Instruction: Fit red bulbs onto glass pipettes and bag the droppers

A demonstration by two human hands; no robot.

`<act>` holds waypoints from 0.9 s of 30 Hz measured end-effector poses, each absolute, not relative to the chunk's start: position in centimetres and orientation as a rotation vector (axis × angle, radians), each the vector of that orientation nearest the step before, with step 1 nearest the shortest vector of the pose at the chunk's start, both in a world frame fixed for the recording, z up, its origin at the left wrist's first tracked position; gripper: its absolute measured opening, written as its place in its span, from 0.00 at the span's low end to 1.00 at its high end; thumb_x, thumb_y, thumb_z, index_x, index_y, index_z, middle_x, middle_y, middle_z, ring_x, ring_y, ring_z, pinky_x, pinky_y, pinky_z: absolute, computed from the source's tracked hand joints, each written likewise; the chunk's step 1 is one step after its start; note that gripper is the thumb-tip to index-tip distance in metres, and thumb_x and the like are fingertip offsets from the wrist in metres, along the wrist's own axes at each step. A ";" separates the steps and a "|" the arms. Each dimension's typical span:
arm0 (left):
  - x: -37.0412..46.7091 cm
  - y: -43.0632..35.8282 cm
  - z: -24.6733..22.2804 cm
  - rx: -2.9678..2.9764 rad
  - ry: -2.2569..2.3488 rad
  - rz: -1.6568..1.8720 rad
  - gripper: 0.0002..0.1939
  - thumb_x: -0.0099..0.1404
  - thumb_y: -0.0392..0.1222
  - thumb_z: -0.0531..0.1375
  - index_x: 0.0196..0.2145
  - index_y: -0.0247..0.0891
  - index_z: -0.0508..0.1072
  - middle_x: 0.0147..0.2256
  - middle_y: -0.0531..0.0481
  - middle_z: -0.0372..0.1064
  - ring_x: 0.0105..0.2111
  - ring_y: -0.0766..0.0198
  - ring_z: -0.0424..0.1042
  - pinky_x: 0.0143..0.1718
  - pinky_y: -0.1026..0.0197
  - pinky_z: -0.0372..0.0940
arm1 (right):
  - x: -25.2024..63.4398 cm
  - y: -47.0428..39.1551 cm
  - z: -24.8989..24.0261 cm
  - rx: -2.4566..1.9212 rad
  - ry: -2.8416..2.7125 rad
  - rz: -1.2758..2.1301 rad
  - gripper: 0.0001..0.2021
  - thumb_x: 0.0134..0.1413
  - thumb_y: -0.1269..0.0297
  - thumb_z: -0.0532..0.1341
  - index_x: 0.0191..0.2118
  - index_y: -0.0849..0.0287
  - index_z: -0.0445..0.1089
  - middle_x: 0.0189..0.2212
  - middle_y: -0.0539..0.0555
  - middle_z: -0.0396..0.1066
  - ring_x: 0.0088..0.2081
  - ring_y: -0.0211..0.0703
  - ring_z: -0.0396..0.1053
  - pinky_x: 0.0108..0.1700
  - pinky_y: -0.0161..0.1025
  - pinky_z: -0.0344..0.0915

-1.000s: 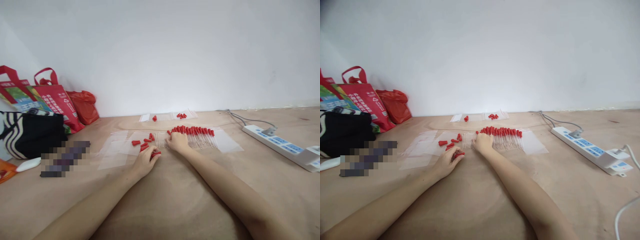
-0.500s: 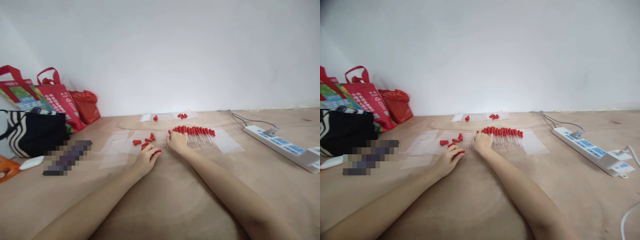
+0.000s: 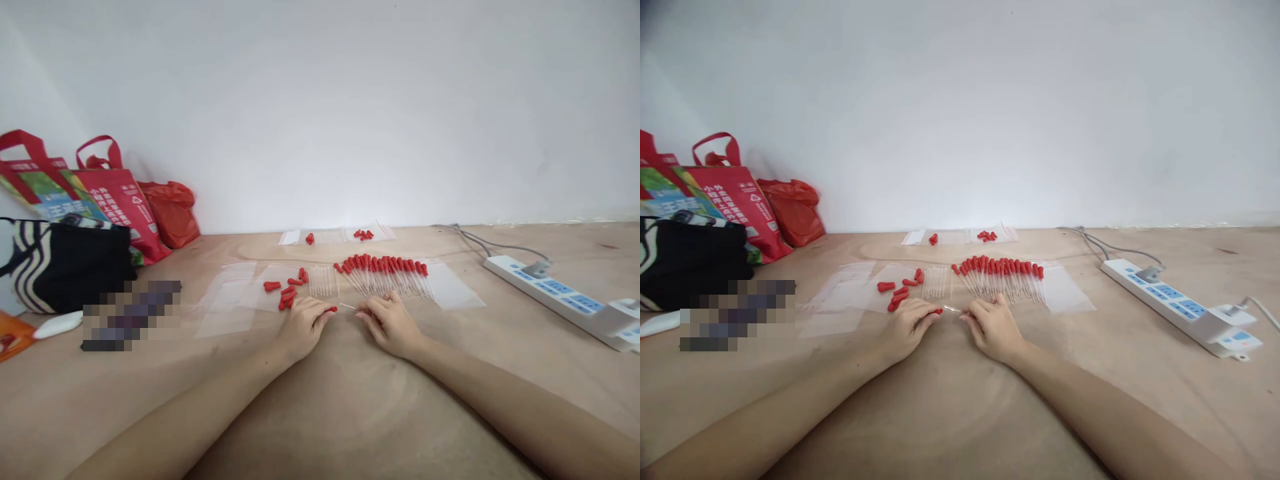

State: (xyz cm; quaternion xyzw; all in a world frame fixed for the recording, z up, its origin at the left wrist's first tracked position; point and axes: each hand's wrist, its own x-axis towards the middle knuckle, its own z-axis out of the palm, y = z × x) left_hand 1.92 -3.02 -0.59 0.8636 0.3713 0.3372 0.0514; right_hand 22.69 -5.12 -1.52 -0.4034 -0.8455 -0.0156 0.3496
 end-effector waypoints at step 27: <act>1.8 -4.0 -0.4 2.840 0.847 1.033 0.07 0.62 0.38 0.52 0.30 0.38 0.68 0.25 0.55 0.71 0.25 0.69 0.68 0.45 0.55 0.47 | 22.7 -4.7 -0.7 -0.964 -2.402 0.021 0.10 0.55 0.68 0.50 0.30 0.59 0.67 0.25 0.49 0.69 0.24 0.34 0.58 0.34 0.38 0.42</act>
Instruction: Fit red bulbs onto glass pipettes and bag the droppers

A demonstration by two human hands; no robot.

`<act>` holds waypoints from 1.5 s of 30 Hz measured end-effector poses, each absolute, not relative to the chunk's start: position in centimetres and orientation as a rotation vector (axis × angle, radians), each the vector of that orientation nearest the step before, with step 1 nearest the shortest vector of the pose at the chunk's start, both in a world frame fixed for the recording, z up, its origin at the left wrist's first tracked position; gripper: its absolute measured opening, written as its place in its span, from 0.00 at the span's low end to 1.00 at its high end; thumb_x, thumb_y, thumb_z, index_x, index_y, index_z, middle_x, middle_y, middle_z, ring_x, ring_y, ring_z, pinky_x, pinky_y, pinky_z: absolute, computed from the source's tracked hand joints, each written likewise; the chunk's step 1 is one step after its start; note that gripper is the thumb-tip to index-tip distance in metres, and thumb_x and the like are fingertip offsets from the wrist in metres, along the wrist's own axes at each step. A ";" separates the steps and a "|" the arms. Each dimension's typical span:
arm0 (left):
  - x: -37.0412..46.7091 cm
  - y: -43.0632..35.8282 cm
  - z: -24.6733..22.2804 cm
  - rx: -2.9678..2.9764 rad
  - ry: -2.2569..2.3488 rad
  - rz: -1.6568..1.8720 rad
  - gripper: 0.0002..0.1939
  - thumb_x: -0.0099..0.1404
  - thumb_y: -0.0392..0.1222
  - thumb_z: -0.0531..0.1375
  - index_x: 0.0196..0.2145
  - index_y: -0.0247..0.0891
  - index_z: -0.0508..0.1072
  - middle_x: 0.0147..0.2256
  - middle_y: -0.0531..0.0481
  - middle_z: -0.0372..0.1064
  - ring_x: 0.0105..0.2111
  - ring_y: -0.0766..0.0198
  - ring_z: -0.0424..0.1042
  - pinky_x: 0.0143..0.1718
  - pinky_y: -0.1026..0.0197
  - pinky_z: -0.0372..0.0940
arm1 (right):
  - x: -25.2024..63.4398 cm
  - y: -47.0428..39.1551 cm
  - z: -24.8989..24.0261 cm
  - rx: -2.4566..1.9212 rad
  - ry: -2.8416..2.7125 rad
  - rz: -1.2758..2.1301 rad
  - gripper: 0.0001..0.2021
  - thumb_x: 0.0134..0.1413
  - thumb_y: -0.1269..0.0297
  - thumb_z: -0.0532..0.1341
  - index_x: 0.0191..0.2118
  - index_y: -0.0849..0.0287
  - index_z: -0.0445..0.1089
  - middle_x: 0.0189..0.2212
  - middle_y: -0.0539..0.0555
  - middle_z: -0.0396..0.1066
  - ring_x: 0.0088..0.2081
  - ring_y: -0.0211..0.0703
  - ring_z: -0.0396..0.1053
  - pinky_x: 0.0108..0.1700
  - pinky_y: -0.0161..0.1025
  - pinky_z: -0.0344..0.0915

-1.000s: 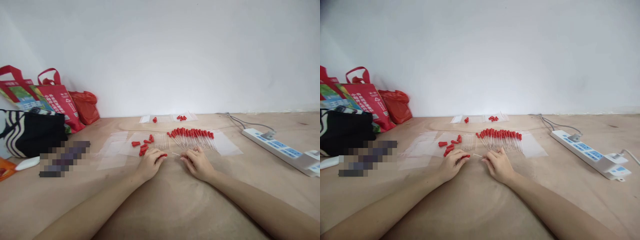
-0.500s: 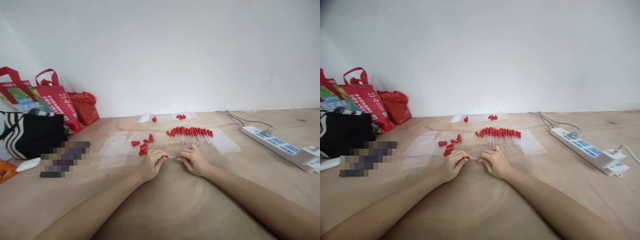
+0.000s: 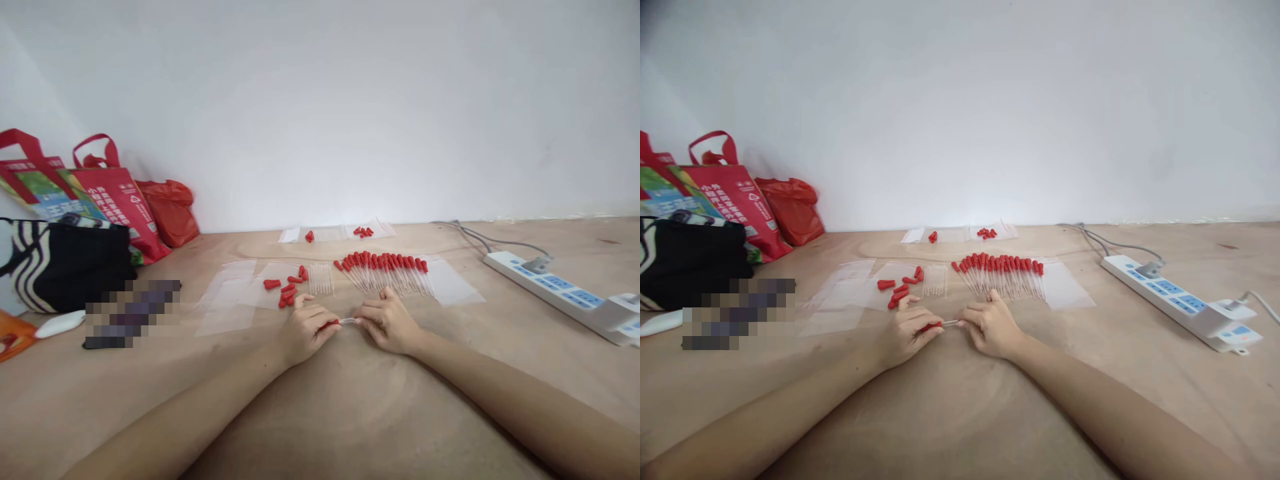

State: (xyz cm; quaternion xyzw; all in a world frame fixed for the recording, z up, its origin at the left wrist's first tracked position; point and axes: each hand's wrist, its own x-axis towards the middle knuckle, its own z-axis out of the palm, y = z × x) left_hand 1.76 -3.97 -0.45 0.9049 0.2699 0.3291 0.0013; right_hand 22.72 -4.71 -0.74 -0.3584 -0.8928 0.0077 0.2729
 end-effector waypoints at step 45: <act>1.6 -3.8 0.1 2.761 0.914 1.003 0.07 0.62 0.39 0.52 0.30 0.38 0.68 0.26 0.54 0.72 0.27 0.67 0.68 0.44 0.56 0.50 | 21.2 -5.4 0.5 -1.158 -2.448 0.250 0.16 0.58 0.63 0.45 0.27 0.59 0.66 0.22 0.49 0.67 0.25 0.35 0.59 0.34 0.37 0.45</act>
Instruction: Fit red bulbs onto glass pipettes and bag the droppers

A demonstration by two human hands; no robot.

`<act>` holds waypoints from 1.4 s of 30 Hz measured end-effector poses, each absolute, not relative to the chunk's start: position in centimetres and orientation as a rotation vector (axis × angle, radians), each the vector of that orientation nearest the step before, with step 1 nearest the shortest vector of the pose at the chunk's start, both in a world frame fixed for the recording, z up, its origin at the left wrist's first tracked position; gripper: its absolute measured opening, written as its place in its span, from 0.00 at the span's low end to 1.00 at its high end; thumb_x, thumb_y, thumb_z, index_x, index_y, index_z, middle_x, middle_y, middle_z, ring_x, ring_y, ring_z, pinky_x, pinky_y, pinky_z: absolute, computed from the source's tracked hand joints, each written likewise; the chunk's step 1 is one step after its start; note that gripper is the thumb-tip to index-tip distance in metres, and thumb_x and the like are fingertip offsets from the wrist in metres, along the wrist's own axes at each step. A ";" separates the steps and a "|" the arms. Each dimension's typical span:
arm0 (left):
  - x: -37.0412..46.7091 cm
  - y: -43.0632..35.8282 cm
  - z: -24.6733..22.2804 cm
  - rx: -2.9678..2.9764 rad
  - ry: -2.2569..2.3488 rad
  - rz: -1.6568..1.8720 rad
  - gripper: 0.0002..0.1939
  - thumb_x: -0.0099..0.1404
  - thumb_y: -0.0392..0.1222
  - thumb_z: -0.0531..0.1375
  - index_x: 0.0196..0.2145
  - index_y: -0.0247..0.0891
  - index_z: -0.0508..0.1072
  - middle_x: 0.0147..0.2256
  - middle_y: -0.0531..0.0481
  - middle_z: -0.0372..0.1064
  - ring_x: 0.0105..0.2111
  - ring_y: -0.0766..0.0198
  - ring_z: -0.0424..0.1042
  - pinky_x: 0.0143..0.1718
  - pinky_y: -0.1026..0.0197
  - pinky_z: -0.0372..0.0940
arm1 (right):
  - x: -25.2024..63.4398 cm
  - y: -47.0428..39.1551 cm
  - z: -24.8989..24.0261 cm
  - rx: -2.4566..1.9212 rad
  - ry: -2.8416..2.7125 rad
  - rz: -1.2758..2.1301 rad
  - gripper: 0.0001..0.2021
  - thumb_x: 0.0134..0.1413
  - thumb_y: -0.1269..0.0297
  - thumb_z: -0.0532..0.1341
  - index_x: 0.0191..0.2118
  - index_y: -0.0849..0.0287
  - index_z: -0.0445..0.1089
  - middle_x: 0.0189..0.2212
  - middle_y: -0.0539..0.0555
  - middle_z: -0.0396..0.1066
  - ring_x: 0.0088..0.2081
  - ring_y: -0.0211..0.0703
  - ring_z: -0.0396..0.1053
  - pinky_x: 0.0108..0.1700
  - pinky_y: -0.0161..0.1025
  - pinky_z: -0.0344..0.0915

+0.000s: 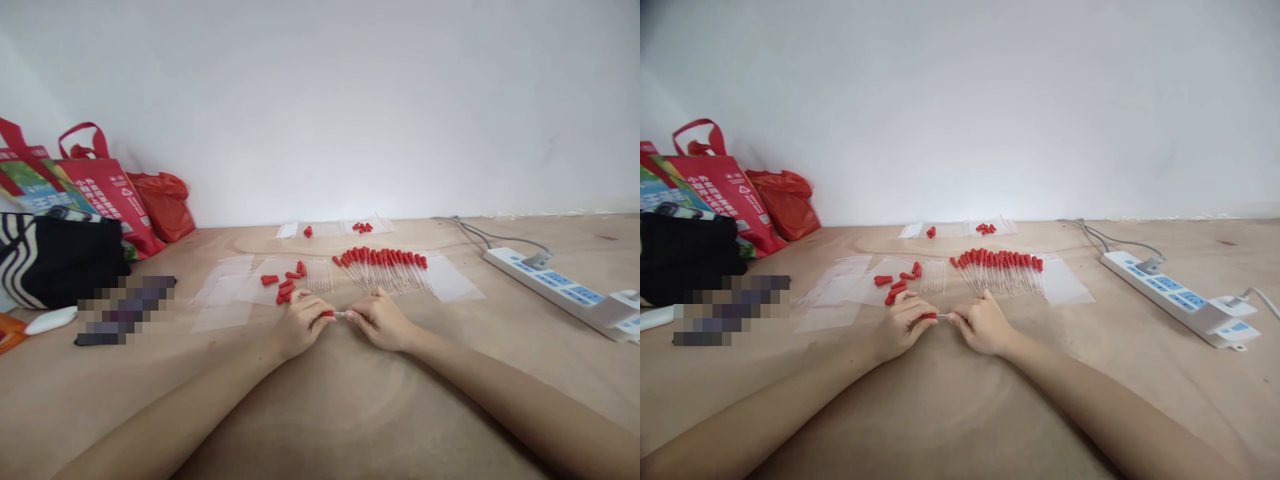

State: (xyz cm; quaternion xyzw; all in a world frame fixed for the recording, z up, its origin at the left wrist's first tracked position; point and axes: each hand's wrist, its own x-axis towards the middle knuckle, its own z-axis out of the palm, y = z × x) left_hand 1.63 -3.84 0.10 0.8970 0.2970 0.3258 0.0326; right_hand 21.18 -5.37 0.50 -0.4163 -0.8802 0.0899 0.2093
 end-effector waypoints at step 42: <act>-1.7 -0.3 -0.5 2.320 1.554 1.365 0.07 0.56 0.34 0.53 0.35 0.36 0.64 0.33 0.49 0.68 0.34 0.62 0.68 0.37 0.59 0.64 | 14.1 2.9 1.7 -2.068 -1.970 0.267 0.10 0.46 0.65 0.53 0.30 0.62 0.70 0.33 0.62 0.71 0.36 0.49 0.68 0.45 0.49 0.49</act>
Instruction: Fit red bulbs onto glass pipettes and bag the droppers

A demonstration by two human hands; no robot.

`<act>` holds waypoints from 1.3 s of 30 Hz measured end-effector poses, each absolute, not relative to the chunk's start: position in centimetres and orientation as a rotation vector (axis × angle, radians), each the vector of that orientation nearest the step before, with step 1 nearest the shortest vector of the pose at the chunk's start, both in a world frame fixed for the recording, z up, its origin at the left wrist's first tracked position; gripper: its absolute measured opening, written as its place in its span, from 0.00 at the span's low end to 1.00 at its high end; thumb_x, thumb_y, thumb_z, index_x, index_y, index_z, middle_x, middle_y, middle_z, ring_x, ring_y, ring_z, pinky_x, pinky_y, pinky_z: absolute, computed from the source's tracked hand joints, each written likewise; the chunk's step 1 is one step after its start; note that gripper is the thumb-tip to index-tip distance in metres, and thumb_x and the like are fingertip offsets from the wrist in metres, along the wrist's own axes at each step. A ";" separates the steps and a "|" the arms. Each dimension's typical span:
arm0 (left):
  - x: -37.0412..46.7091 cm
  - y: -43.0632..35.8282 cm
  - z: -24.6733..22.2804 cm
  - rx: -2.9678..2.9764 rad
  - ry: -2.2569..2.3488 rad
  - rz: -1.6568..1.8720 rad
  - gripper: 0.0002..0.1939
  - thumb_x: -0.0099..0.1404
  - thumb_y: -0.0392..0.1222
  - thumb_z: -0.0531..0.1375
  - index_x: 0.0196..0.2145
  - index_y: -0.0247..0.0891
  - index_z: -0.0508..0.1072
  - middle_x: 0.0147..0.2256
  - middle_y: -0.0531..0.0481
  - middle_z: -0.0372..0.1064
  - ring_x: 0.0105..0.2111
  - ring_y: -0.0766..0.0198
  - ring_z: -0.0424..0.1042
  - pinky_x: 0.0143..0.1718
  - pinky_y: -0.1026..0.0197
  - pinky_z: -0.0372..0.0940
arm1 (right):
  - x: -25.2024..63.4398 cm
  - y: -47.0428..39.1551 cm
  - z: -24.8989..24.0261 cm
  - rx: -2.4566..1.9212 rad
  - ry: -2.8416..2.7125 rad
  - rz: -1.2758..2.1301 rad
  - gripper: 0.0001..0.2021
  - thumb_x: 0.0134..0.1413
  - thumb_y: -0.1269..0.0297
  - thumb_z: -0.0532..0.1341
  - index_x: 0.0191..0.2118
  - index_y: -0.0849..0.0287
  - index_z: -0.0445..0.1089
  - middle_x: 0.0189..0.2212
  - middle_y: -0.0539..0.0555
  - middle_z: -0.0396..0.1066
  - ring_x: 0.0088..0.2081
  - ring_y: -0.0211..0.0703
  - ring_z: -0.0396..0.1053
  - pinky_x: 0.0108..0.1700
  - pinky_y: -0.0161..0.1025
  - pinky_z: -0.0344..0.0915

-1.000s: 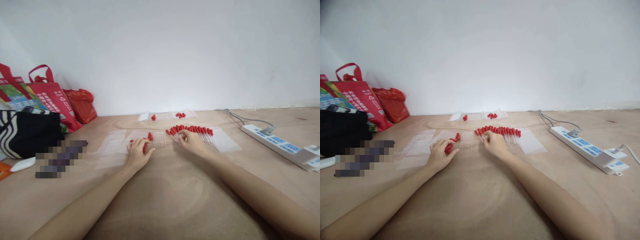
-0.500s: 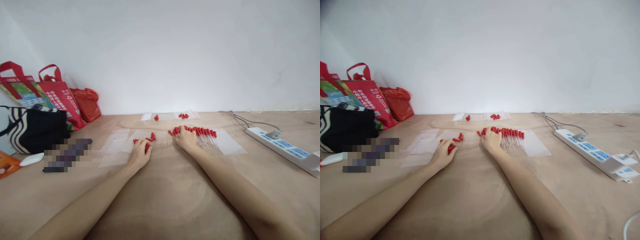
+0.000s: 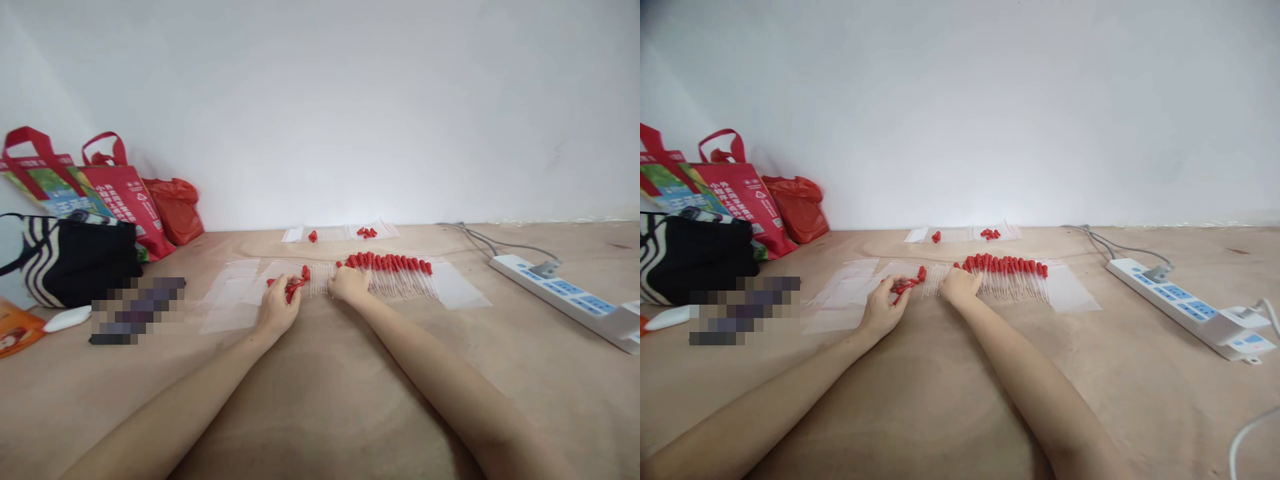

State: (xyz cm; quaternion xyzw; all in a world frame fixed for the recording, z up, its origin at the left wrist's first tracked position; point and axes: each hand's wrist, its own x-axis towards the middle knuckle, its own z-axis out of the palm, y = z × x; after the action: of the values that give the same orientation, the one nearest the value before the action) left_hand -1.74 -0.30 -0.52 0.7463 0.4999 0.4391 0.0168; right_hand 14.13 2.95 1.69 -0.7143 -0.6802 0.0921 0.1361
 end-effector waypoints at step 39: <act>1.8 -4.3 -0.1 2.583 1.133 0.932 0.05 0.60 0.39 0.53 0.34 0.37 0.66 0.29 0.51 0.67 0.30 0.63 0.66 0.35 0.60 0.61 | 22.2 -5.6 -1.6 -0.985 -2.194 -0.083 0.11 0.54 0.72 0.49 0.39 0.60 0.67 0.26 0.51 0.68 0.26 0.36 0.59 0.34 0.38 0.46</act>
State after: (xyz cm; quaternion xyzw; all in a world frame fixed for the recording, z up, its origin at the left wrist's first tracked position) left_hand 1.78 -4.25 -0.05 0.8664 0.3799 0.3127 0.0856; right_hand 22.22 -5.62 -1.55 -0.3819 -0.8508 -0.0322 0.3596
